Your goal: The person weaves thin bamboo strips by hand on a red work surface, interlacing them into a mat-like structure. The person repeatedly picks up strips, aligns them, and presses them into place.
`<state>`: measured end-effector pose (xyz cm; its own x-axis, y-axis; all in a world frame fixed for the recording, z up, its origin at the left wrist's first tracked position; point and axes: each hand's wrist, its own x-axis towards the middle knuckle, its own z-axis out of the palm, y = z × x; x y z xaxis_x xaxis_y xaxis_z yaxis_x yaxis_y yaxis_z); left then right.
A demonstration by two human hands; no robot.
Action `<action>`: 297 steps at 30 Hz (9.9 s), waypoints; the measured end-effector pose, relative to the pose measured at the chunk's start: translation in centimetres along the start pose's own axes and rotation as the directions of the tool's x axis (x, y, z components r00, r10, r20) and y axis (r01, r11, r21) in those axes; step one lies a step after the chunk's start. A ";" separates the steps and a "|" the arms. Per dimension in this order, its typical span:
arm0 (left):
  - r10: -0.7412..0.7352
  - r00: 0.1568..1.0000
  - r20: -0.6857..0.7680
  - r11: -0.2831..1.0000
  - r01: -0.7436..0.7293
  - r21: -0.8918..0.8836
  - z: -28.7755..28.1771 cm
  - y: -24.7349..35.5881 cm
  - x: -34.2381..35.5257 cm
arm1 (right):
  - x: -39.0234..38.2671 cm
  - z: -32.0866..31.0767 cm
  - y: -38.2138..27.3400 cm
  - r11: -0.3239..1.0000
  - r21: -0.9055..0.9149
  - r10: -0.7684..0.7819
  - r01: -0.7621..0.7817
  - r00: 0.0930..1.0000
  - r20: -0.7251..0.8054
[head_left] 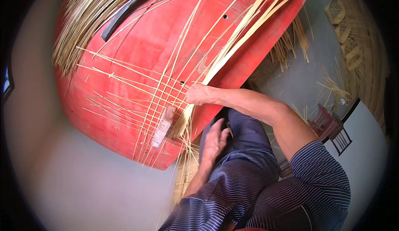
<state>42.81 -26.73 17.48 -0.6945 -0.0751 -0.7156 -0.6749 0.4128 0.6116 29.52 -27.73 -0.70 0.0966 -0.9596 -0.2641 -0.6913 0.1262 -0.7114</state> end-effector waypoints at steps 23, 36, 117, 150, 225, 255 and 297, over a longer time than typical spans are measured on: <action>0.091 0.797 0.597 0.863 -0.362 0.352 -7.7 5.0 27.5 | -20.2 -4.8 4.5 -0.127 0.991 0.991 0.047 0.056 0.124; 0.239 0.885 0.399 0.930 -0.327 0.169 -3.9 5.9 27.8 | -16.5 -4.0 8.1 -0.073 0.920 0.990 0.385 0.141 0.020; 0.397 0.906 -0.146 0.870 -0.422 -0.255 -15.9 7.7 24.0 | -13.5 -2.6 9.3 -0.162 0.767 0.952 0.620 0.302 -0.043; 0.426 0.786 0.448 0.207 -0.567 0.797 -6.2 0.6 19.1 | -10.5 -1.5 5.9 -0.260 0.781 0.962 0.568 0.219 0.161; 0.086 0.905 0.416 0.919 -0.234 0.318 -8.7 -6.1 22.4 | -12.5 -0.8 7.6 -0.313 0.790 0.797 0.526 0.598 -0.082; 0.622 0.665 0.413 0.406 -0.725 0.557 -11.4 -7.9 15.0 | -10.4 -0.4 7.2 -0.209 0.865 0.946 0.456 0.317 0.062; -0.355 0.907 0.225 0.892 0.401 -0.207 -8.8 -3.4 13.1 | -22.4 -12.7 10.9 0.377 0.706 0.909 0.599 -0.383 -0.161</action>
<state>33.81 -37.09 8.97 -0.3341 -0.0106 -0.9425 -0.9324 0.1501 0.3288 10.71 -8.03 5.78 -0.7809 0.4423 -0.4411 0.3026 -0.3499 -0.8866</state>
